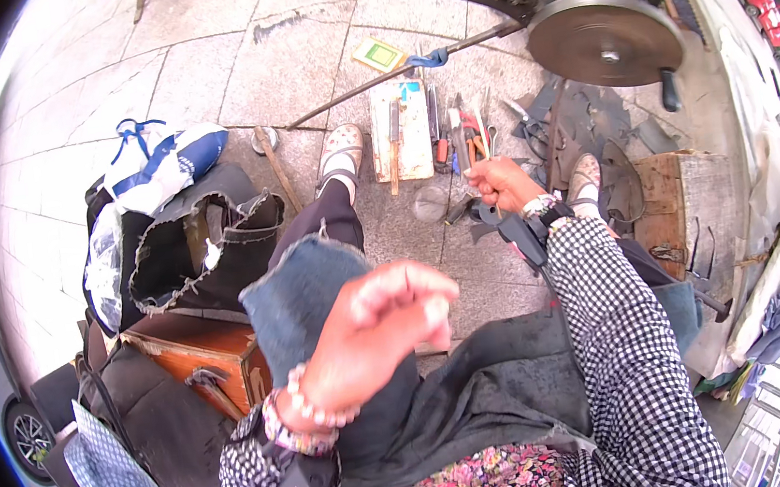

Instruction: Repairing a shoe component by manipulating leather and metal parts with hand tools.

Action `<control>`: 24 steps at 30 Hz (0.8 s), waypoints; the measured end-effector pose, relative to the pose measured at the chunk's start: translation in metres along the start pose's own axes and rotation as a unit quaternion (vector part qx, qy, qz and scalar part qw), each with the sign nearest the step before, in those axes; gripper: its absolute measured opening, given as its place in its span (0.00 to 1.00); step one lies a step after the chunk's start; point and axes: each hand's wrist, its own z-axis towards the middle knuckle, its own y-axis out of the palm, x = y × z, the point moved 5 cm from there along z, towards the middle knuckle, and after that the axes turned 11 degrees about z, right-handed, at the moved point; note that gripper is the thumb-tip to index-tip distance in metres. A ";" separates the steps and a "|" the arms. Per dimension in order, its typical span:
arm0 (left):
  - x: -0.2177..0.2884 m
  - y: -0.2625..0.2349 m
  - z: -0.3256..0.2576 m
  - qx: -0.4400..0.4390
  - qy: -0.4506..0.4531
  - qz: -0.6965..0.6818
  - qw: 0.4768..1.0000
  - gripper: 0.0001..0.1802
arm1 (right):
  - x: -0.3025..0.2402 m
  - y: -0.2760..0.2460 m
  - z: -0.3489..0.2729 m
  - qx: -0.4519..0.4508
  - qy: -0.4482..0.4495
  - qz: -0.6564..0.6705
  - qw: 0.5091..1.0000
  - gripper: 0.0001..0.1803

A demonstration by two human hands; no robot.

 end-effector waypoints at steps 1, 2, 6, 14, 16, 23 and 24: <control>-0.007 0.003 0.008 0.000 0.008 -0.006 1.000 0.07 | -0.001 -0.008 -0.016 -0.016 0.021 -0.014 1.000 0.08; -0.009 0.003 0.009 0.005 0.020 -0.003 1.000 0.07 | -0.003 0.001 -0.037 -0.041 0.017 -0.026 0.999 0.08; -0.019 0.011 0.017 0.011 0.026 -0.022 0.999 0.07 | -0.010 0.020 -0.126 -0.109 -0.032 -0.045 0.993 0.08; -0.022 0.029 0.040 0.034 0.104 -0.020 0.994 0.17 | 0.010 0.046 -0.236 -0.180 -0.158 -0.028 0.970 0.11; -0.016 0.039 0.043 0.008 0.127 -0.047 0.991 0.14 | 0.022 0.046 -0.244 -0.187 -0.170 -0.020 0.967 0.10; -0.020 0.043 0.050 -0.025 0.131 -0.137 0.982 0.10 | 0.035 0.041 -0.250 -0.192 -0.191 0.002 0.963 0.08; -0.019 0.044 0.048 -0.005 0.124 -0.133 0.983 0.11 | 0.030 0.036 -0.246 -0.166 -0.238 -0.023 0.957 0.09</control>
